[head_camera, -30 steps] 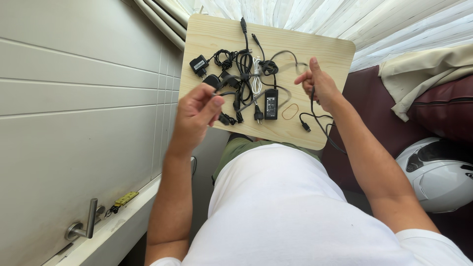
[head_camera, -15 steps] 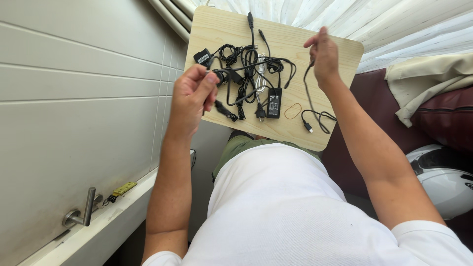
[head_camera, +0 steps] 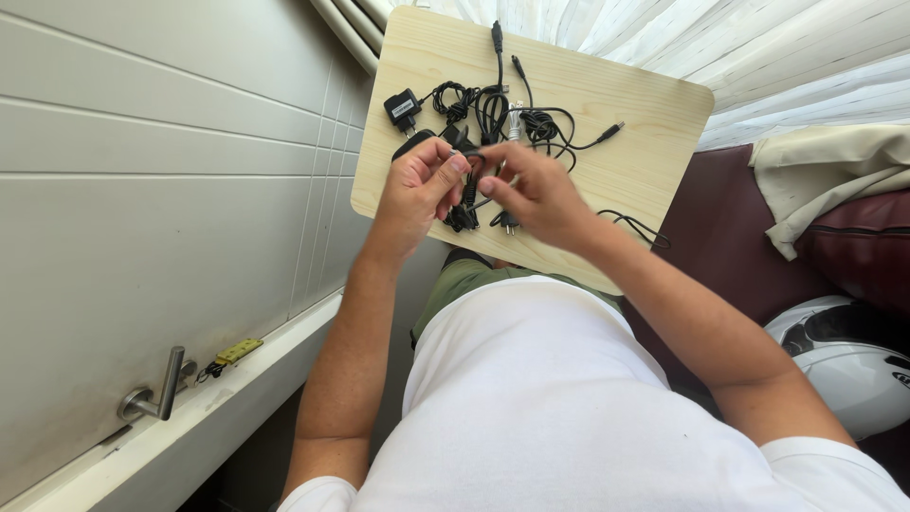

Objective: The person picks up several electronic cables and power adapters from a cluttered desk, carries them to a small wooden table, and uses a rubber band to bundle them together.

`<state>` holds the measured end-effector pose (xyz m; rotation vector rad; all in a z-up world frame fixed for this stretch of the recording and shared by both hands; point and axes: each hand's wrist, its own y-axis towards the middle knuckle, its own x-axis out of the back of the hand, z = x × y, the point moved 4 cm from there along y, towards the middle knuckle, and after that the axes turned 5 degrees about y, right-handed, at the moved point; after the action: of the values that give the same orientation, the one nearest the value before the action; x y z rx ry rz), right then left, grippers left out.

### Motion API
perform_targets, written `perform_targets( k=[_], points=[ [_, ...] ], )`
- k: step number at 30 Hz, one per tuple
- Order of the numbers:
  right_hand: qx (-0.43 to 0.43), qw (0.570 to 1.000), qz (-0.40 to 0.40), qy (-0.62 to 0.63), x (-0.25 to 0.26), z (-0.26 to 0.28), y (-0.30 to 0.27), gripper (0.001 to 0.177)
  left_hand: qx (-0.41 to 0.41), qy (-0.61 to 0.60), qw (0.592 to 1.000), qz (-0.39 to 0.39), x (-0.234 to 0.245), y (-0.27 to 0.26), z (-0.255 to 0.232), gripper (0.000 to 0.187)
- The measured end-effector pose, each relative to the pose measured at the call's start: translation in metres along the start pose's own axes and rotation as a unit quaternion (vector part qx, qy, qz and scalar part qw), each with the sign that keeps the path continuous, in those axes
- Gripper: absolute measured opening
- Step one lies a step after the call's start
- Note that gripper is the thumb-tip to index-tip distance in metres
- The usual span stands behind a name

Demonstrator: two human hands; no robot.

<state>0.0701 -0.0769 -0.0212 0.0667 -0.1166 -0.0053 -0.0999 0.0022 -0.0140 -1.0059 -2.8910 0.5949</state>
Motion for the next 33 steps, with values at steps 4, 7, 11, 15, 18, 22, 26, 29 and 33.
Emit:
perform_targets(
  k=[4,7,11,15,18,22,26,29,33],
  points=[
    [-0.069,0.997,-0.011,0.022,-0.005,-0.001,-0.004,0.018,-0.003,-0.029,1.0,0.01,-0.003,0.004,0.009,0.025],
    [-0.059,0.995,-0.04,0.066,0.011,0.002,-0.018,0.021,-0.031,-0.047,0.998,-0.017,0.004,0.008,0.013,0.027],
    [0.005,0.995,-0.097,-0.034,0.035,0.025,-0.036,0.024,-0.077,-0.023,0.996,-0.044,0.014,0.007,0.015,0.024],
    [-0.007,0.99,-0.112,-0.086,0.044,0.04,-0.046,0.024,-0.088,0.007,0.995,-0.04,0.021,0.01,0.014,0.023],
    [0.004,0.984,-0.163,-0.075,0.047,0.042,-0.05,0.023,-0.09,0.02,0.995,-0.024,0.024,0.015,0.013,0.024],
    [-0.121,0.965,-0.212,-0.095,0.049,0.016,-0.059,0.027,-0.033,-0.021,0.998,-0.056,0.037,0.013,0.013,0.023],
    [-0.135,0.934,-0.329,-0.016,0.078,-0.009,-0.086,0.024,-0.119,0.0,0.99,-0.074,0.06,0.004,-0.002,0.027],
    [-0.16,0.916,-0.342,-0.137,0.098,-0.035,-0.091,0.023,-0.164,0.03,0.984,-0.059,0.068,0.01,-0.012,0.035],
    [-0.236,0.882,-0.304,-0.272,0.099,-0.103,-0.071,0.024,-0.226,0.227,0.941,-0.106,0.066,0.014,-0.028,0.04]
  ],
)
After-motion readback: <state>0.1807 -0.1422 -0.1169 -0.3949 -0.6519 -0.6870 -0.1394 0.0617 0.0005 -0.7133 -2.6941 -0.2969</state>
